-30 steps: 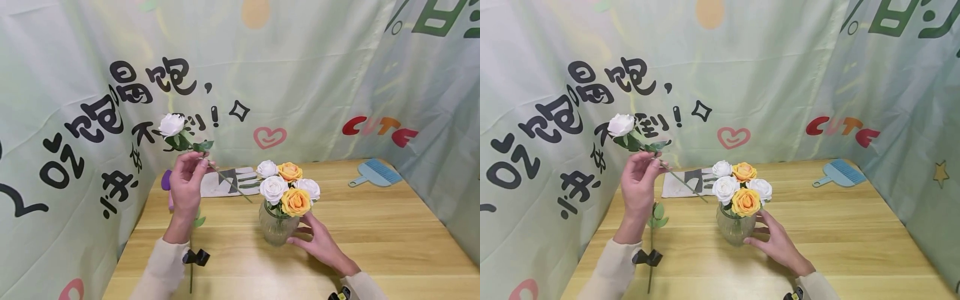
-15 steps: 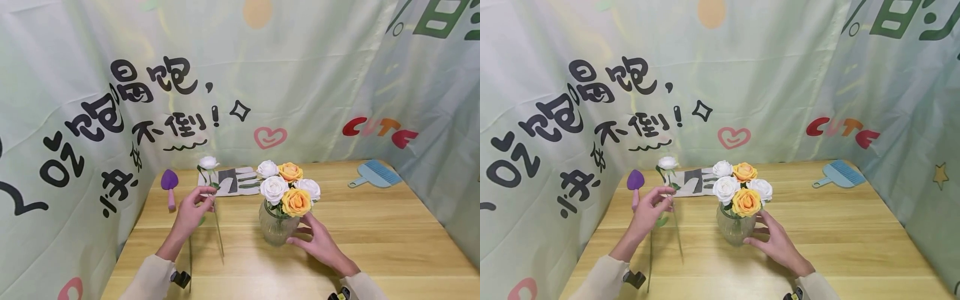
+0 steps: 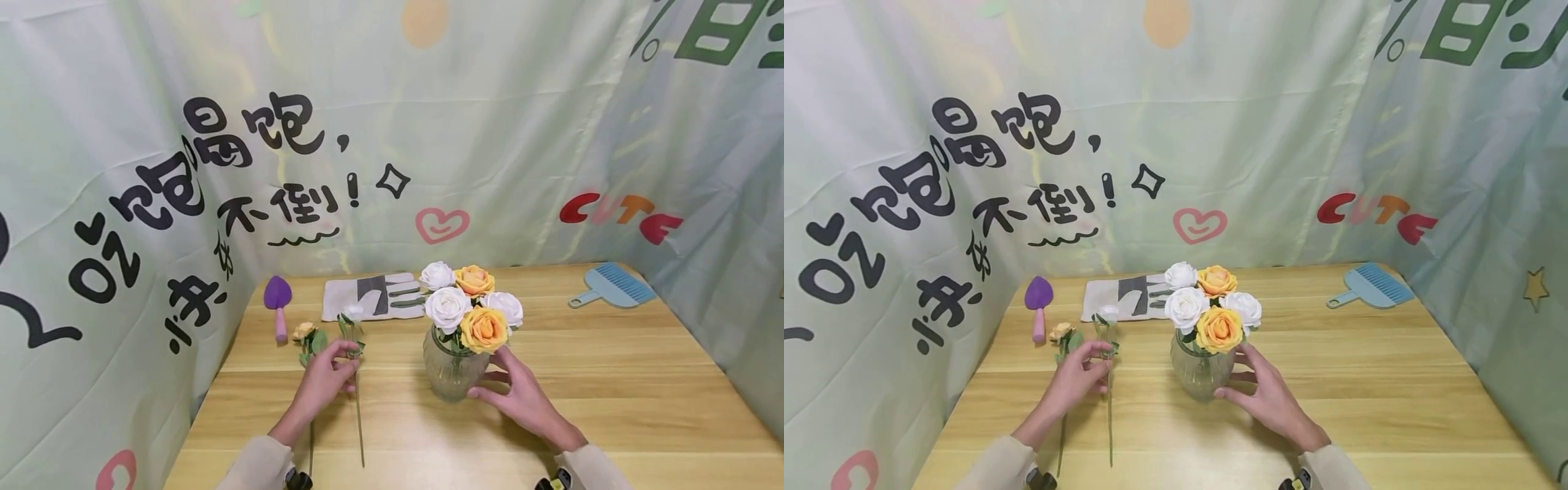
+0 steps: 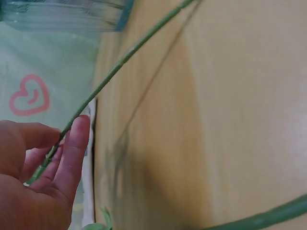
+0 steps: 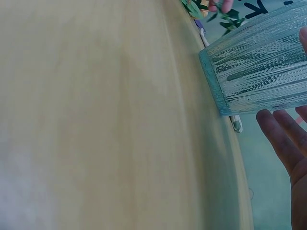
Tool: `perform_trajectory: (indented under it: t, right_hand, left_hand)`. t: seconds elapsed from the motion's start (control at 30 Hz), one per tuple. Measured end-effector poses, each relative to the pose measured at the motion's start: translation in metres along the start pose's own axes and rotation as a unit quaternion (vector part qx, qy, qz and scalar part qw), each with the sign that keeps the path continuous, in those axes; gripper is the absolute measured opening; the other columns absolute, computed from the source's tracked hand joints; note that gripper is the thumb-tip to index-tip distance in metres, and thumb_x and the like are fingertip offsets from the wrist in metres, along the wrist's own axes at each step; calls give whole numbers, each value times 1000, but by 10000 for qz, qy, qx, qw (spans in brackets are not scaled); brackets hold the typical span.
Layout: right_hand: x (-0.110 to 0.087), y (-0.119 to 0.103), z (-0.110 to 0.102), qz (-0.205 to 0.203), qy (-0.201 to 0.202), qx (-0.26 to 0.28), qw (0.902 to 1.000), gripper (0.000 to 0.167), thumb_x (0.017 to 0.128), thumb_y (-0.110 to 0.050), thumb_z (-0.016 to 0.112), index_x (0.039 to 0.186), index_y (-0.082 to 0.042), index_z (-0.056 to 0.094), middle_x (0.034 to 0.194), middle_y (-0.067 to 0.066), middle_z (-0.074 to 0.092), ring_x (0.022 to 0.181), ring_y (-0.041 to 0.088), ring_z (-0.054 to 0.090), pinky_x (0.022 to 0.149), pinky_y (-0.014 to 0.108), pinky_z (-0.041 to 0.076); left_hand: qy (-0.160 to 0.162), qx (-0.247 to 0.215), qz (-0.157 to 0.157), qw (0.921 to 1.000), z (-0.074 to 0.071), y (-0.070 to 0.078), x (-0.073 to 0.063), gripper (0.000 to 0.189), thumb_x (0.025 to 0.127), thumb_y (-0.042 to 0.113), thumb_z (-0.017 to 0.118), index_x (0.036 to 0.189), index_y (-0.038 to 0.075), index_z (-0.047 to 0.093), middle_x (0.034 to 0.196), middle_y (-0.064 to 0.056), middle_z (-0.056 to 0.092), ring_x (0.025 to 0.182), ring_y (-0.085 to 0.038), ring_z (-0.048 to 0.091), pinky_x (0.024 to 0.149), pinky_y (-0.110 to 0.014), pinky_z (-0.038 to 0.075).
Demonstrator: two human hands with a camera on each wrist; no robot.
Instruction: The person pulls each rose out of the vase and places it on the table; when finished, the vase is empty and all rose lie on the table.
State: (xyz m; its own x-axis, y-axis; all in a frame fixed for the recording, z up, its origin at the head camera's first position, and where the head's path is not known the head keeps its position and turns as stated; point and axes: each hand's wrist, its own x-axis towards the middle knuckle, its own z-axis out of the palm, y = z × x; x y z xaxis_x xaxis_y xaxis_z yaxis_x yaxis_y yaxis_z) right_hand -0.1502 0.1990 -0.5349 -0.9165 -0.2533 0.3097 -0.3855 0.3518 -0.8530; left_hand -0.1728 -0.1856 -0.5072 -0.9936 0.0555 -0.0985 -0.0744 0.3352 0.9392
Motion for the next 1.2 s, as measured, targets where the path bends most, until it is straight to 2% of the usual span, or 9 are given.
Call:
perform_trajectory:
  t: [0.27, 0.4, 0.5, 0.8, 1.2]
  right_hand:
    - [0, 0, 0, -4, 11, -11, 10000, 93, 88, -15, 93, 164, -8, 40, 156, 26, 58, 127, -7, 60, 96, 32, 67]
    - [-1, 0, 0, 4, 3, -13, 10000, 93, 89, -15, 92, 165, -9, 40, 157, 25, 58, 128, -7, 59, 96, 32, 67]
    - [-1, 1, 0, -4, 11, -5, 10000, 93, 88, -14, 92, 165, -9, 39, 156, 26, 58, 127, -7, 60, 96, 33, 67]
    - [0, 0, 0, 34, -41, -23, 10000, 93, 88, -16, 92, 165, -7, 39, 157, 27, 57, 127, -7, 59, 96, 32, 67]
    - [1, 1, -1, 10, -35, 37, 10000, 95, 88, -14, 92, 166, -8, 37, 158, 28, 55, 128, -10, 57, 96, 33, 67]
  left_hand:
    - [-270, -118, -197, 9994, 7, -13, -6, 29, 104, 4, 69, 133, 5, 68, 117, -20, 70, 72, -20, 69, 60, -39, 69]
    - [-394, -269, -288, 9984, 11, -19, -7, 31, 105, 5, 69, 136, 5, 66, 116, -20, 71, 72, -19, 69, 60, -42, 69]
    - [-436, -200, -306, 9984, 11, -22, -8, 34, 106, 7, 68, 140, 7, 65, 116, -19, 71, 69, -19, 69, 60, -41, 69]
    - [-535, -78, -326, 9980, 8, -21, -10, 40, 108, 10, 66, 148, 11, 61, 113, -18, 67, 68, -19, 69, 61, -41, 70]
    - [-542, -132, -208, 9982, 8, -19, -10, 48, 106, 7, 70, 152, 9, 58, 117, -17, 68, 71, -20, 69, 60, -40, 69]
